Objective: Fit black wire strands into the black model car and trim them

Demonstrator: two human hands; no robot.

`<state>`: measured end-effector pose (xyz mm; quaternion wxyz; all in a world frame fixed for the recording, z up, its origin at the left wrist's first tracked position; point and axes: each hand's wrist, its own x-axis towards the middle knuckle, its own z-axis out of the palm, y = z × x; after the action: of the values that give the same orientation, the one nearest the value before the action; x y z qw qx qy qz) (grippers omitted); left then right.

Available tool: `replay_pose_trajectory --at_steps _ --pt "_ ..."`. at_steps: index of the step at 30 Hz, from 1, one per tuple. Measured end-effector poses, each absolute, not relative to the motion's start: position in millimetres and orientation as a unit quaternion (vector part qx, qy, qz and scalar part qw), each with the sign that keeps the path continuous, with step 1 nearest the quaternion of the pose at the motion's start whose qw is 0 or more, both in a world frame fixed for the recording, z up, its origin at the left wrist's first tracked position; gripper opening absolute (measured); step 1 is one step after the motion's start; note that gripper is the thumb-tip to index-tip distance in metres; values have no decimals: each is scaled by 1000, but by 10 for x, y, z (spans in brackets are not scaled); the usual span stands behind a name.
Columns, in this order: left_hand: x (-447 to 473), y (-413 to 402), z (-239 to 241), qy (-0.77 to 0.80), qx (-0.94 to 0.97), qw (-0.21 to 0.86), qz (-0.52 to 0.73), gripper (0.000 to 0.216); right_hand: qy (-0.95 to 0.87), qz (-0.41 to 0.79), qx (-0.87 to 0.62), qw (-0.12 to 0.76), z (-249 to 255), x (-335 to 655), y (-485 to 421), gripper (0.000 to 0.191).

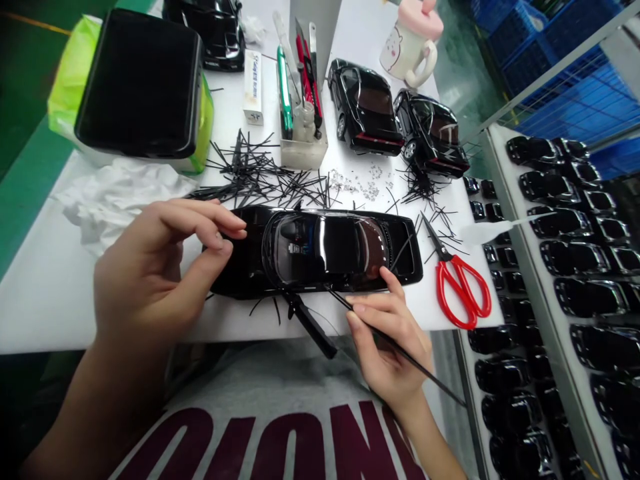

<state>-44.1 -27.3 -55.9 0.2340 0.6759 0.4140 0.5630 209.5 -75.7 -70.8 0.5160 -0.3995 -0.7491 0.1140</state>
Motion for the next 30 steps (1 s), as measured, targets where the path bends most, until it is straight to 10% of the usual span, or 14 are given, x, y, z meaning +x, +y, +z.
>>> replay_pose_trajectory --at_steps 30 --pt "-434 -258 -551 412 675 219 572 22 -725 116 -423 531 -704 2072 -745 30"
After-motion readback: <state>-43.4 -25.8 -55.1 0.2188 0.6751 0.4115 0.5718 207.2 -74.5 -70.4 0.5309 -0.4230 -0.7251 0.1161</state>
